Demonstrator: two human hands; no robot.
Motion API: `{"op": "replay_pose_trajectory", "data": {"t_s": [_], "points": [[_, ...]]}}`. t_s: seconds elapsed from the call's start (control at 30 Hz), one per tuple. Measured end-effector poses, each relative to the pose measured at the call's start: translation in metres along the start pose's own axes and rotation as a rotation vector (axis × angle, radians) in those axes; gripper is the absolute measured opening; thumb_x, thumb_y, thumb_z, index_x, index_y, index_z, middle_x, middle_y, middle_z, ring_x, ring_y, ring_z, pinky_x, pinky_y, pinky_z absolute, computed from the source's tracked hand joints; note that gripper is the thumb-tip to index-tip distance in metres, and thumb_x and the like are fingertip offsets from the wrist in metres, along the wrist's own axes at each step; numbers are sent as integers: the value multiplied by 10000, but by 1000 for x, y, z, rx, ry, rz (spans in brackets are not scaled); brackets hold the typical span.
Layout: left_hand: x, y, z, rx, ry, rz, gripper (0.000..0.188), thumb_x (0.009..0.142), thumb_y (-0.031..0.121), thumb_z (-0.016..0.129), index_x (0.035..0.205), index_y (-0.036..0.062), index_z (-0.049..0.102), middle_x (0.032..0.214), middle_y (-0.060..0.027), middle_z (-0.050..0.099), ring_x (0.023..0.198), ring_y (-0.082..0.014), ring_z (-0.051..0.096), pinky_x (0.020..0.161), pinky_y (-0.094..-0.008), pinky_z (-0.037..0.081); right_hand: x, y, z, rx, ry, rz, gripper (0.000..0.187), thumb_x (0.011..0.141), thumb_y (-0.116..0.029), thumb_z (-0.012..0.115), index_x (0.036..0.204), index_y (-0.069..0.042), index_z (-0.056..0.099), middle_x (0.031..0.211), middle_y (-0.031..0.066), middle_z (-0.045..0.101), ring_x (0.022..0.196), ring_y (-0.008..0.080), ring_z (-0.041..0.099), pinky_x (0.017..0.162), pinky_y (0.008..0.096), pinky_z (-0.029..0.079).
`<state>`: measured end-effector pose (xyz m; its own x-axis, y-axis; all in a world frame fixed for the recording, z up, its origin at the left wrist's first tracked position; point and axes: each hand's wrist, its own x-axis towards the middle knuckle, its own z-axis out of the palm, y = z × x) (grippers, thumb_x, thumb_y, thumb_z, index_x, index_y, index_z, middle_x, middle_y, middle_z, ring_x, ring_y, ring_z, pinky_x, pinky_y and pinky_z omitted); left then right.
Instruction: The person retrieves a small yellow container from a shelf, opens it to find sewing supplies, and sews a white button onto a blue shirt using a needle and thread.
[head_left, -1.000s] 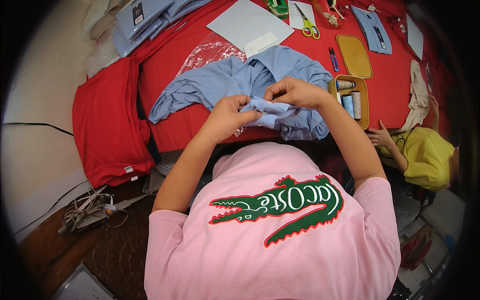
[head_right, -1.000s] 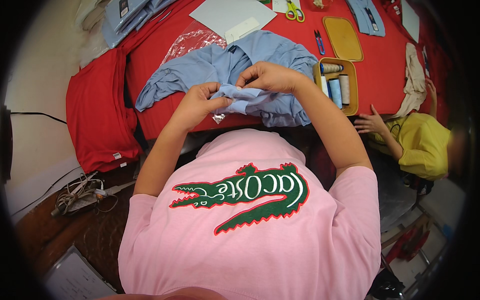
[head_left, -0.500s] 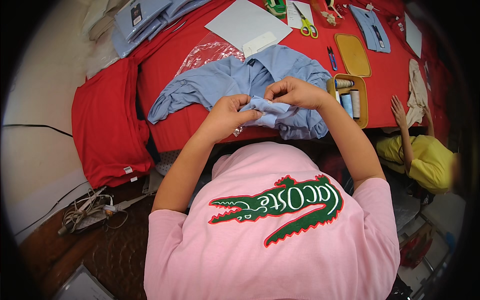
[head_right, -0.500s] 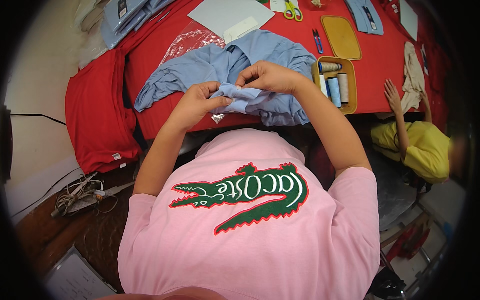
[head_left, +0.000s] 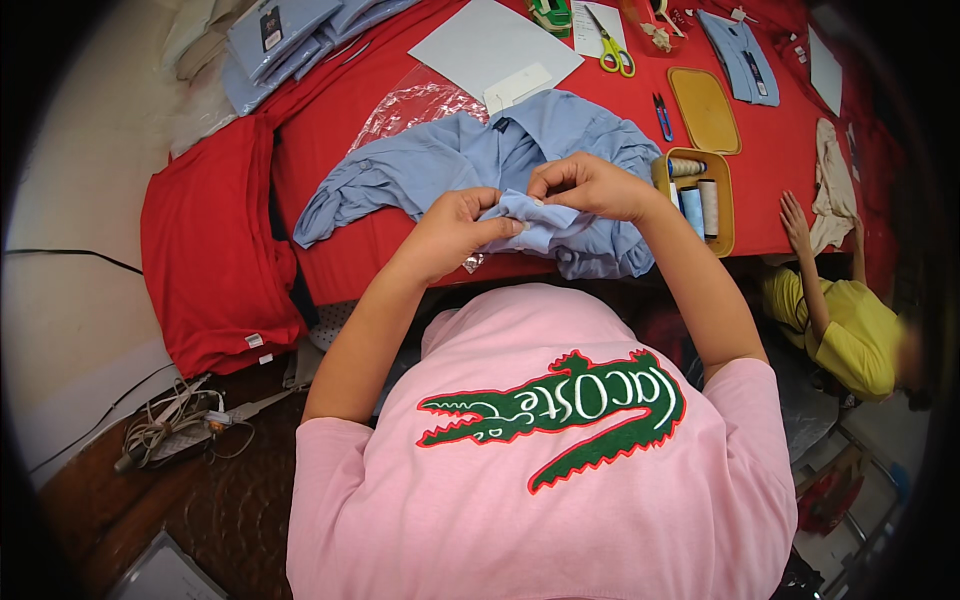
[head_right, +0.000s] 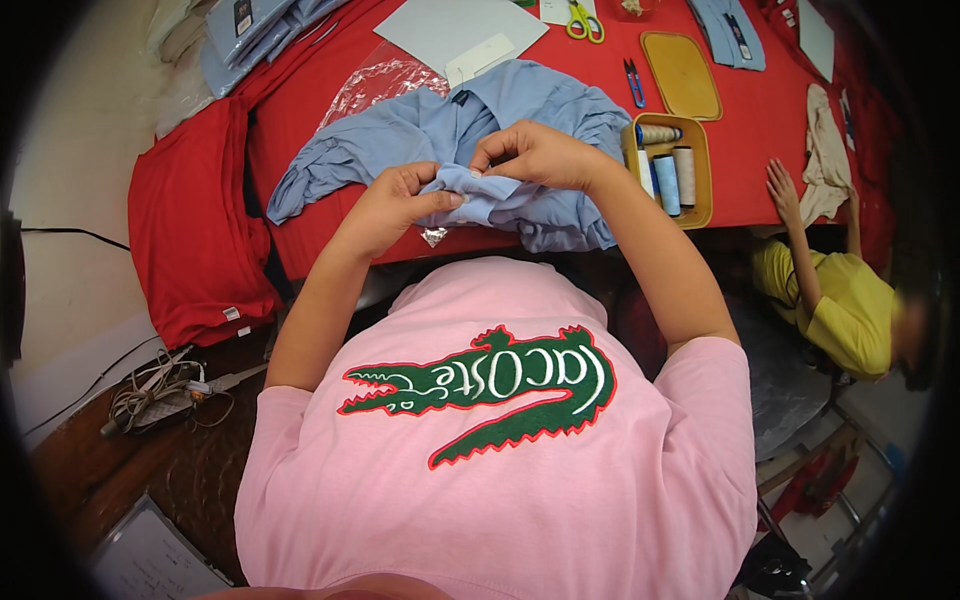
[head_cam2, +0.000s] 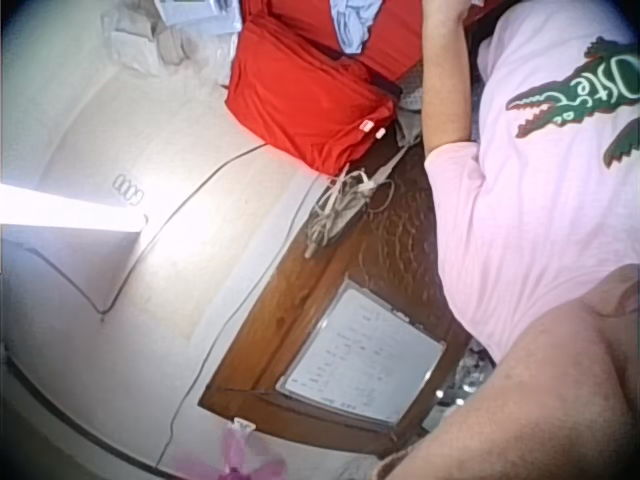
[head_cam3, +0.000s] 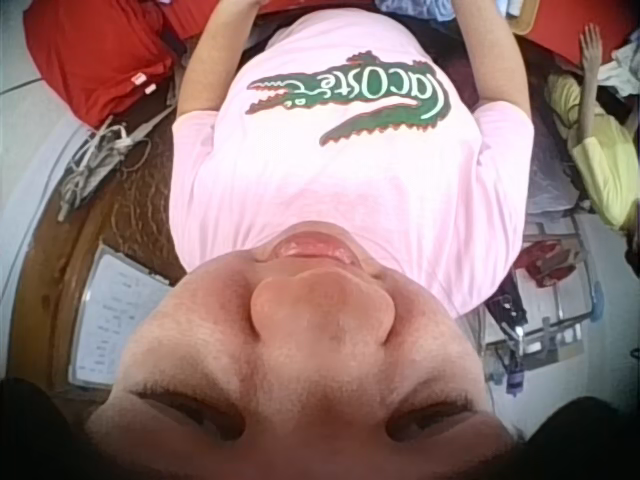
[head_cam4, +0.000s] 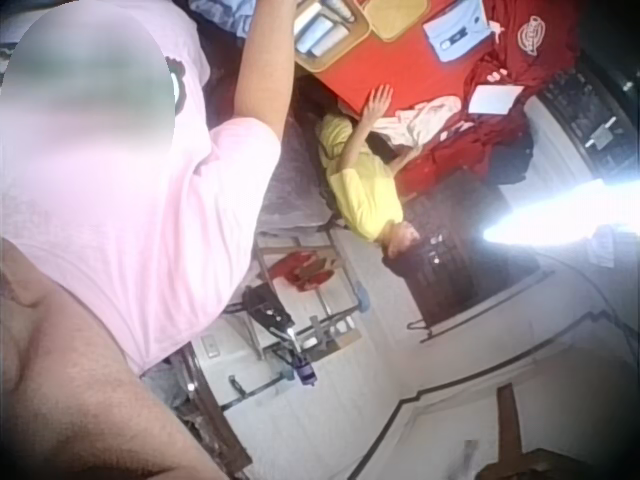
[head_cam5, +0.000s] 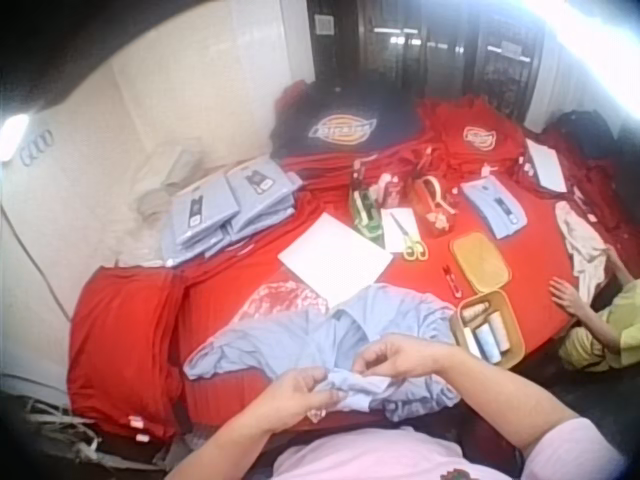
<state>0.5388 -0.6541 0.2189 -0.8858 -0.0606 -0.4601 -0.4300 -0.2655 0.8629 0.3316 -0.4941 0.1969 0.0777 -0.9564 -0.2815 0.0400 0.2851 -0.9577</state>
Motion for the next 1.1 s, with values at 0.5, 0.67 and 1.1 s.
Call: {"op": "replay_pose_trajectory", "data": {"t_s": [0.5, 0.67, 1.1], "points": [[2, -1, -1, -41, -27, 25, 280, 922, 115, 726, 1175, 0, 694, 1020, -35, 728, 916, -91, 675, 835, -248, 536, -2, 1, 3, -22, 35, -43, 140, 877, -49, 714, 999, 14, 744, 1007, 32, 681, 952, 115, 613, 881, 268, 467], [0, 0, -1, 9, -10, 36, 264, 925, 114, 723, 1163, 4, 697, 1015, -33, 729, 922, -90, 674, 843, -250, 530, -3, -2, 5, -21, 45, -35, 139, 872, -40, 720, 997, 17, 741, 997, 32, 682, 944, 110, 614, 871, 267, 469], [4, -6, -4, -60, 24, 24, 293, 916, 147, 755, 1169, 8, 702, 1034, -31, 738, 905, -89, 679, 845, -243, 529, 0, -7, 23, 265, 374, -92, 90, 871, -24, 725, 959, -19, 747, 1021, 1, 709, 918, 104, 652, 849, 270, 501]]}}
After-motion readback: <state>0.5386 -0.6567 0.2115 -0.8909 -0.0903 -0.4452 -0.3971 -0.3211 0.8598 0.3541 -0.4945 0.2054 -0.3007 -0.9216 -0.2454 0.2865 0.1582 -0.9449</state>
